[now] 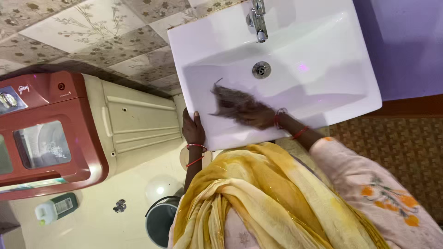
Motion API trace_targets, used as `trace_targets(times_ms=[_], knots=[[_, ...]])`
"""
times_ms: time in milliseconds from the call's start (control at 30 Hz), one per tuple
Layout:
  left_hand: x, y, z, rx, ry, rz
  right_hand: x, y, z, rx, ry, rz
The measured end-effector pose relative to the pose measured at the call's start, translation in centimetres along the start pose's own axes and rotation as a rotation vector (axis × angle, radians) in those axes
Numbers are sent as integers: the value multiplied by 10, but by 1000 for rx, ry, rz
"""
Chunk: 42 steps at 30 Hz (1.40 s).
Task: The person cleans a sink by applying soap from a bottle and scrubbing the basin, faucet, and surrounding wall area with a cloth, before rinsing the surfaces with water.
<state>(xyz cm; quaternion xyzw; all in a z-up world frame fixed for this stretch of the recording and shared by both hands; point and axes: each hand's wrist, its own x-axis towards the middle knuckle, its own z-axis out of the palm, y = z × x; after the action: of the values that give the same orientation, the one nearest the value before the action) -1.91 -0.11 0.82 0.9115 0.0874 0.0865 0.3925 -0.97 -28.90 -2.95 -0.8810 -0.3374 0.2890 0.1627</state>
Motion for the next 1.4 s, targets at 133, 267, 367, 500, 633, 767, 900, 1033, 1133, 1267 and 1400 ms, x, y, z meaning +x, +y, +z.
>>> trace_targets(times_ms=[133, 267, 367, 500, 633, 767, 900, 1033, 1133, 1267, 1400], knots=[[0, 6, -2, 62, -7, 3, -114, 106, -25, -360, 68, 155], [-2, 12, -4, 58, -26, -38, -171, 190, -57, -392, -66, 489], [-2, 15, -5, 56, -22, -23, -139, 217, -41, -353, 578, 337], [-1, 17, -7, 92, -17, -11, -20, 185, -12, -205, 574, 338], [0, 17, -8, 76, -32, -49, 108, 72, 2, -43, 736, 239], [-1, 13, -6, 111, -10, 3, 156, -13, -10, -20, 837, -99], [-1, 9, -5, 86, -18, -9, 116, 29, -22, -114, 621, 31], [-5, 0, -4, 104, -17, -68, 19, 123, -31, -223, 437, 321], [-3, 0, 0, 98, 17, -54, -65, 183, -49, -442, 418, 452], [-3, 13, -9, 48, -22, -157, -158, 232, -68, -334, 371, 534], [-3, 25, -14, 26, -31, -138, -181, 231, -100, -285, 503, 282]])
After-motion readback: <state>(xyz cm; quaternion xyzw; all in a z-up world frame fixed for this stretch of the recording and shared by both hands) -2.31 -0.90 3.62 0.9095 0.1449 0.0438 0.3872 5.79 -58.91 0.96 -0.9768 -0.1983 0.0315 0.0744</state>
